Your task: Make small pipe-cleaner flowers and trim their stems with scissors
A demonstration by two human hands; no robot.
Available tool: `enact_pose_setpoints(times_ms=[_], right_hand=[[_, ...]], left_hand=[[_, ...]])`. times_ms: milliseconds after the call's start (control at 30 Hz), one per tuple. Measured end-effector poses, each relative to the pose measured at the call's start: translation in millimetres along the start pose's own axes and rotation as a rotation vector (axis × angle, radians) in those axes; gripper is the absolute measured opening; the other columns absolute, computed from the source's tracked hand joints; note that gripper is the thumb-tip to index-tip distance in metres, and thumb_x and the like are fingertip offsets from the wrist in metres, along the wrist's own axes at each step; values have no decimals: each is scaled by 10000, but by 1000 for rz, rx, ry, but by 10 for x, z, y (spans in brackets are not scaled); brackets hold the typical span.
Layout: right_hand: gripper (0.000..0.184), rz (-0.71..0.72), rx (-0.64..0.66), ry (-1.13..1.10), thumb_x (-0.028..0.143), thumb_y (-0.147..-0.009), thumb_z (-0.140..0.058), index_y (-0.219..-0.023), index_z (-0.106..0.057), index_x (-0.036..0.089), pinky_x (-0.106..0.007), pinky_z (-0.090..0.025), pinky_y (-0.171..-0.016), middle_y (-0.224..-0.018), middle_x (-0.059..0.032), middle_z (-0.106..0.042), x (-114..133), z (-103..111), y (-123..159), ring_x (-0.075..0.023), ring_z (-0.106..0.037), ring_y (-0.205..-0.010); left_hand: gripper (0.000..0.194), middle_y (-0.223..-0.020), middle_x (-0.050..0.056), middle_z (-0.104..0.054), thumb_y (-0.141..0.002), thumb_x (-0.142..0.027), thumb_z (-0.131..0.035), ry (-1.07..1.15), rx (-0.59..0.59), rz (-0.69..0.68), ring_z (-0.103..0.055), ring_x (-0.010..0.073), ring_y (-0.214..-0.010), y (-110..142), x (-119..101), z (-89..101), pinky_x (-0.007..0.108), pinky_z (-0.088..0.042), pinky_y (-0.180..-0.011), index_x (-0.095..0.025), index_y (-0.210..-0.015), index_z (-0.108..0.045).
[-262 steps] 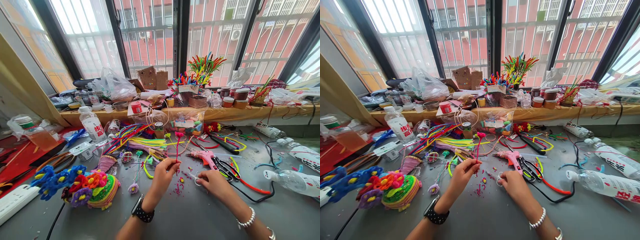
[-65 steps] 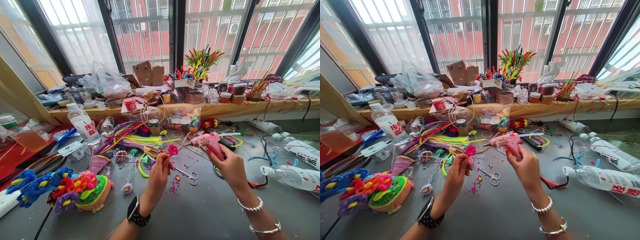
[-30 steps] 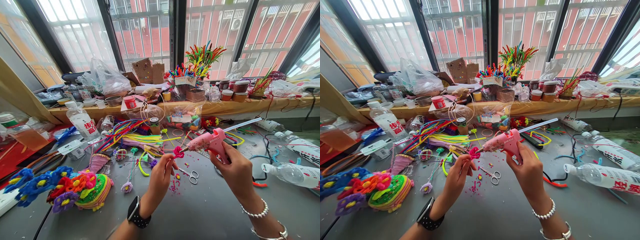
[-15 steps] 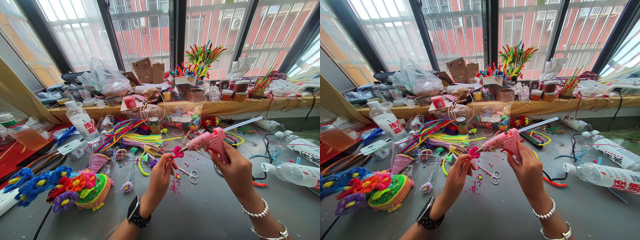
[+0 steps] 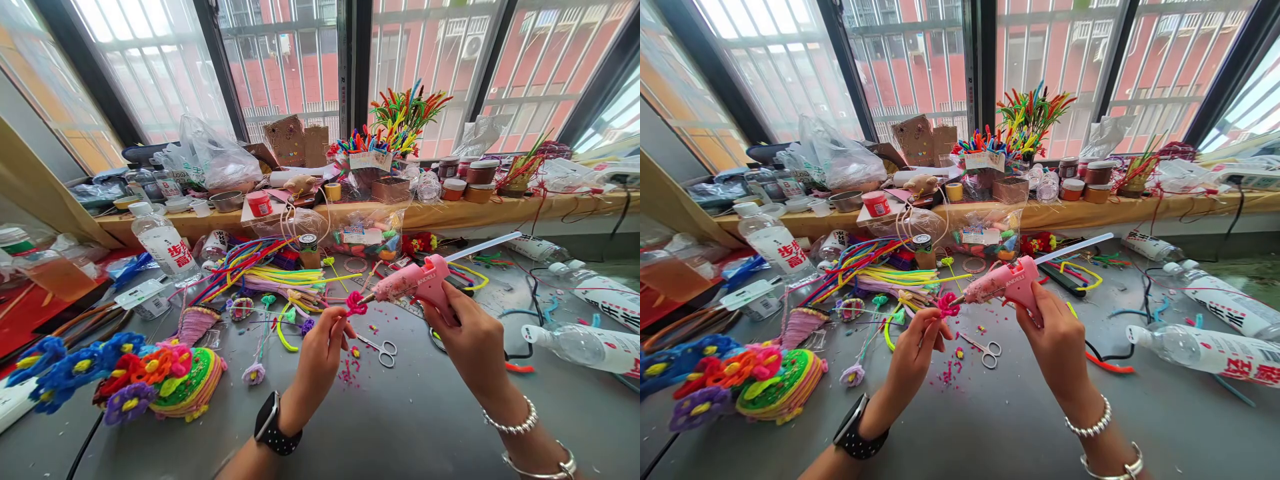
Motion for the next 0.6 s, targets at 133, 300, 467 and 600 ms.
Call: enact_pose_setpoints(times_ms=[133,300,467,600], right_hand=[[359,-13,5,1,384,-811,-418,-957,-565,90,-291,-455,-526,-773,-119,-642,-5,2,1,-200,-592,-625],[375,-21,15,3,397,-814,-403,-965,-564,94,-301,-458,-547,-789,-120,-642,-19,-10,12,-204,-593,-644],[372,-7,4,11,390,-813,-410,-950,-566,81,-293,-457,-530,-768,-123,-641,-19,-4,11,-200,-590,-627],[354,-3,3,12,376,-814,-414,-960,-561,89,-289,-454,-523,-769,-118,-641,-9,6,5,-194,-588,-614]], left_hand=[[150,-654,-19,-559,-850,-273,-300,3,-2,-7,-485,81,-501,-3,-5,-1,216,-416,-541,-200,-914,-414],[150,-643,-19,-562,-845,-276,-310,3,-13,-16,-487,82,-494,-3,-21,2,219,-418,-543,-195,-903,-422],[145,-651,-19,-561,-849,-271,-302,5,-4,-14,-483,80,-496,-1,-22,0,217,-415,-543,-198,-908,-412],[140,-645,-22,-559,-848,-266,-306,4,-9,-11,-481,80,-492,-4,-27,-1,215,-415,-539,-199,-905,-414]])
Point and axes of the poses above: each hand's wrist, its own y-axis away from the middle knuckle, its own z-axis out of the back of the hand, x = y × z, the point moved 4 cm from there along -y, towards the middle knuckle
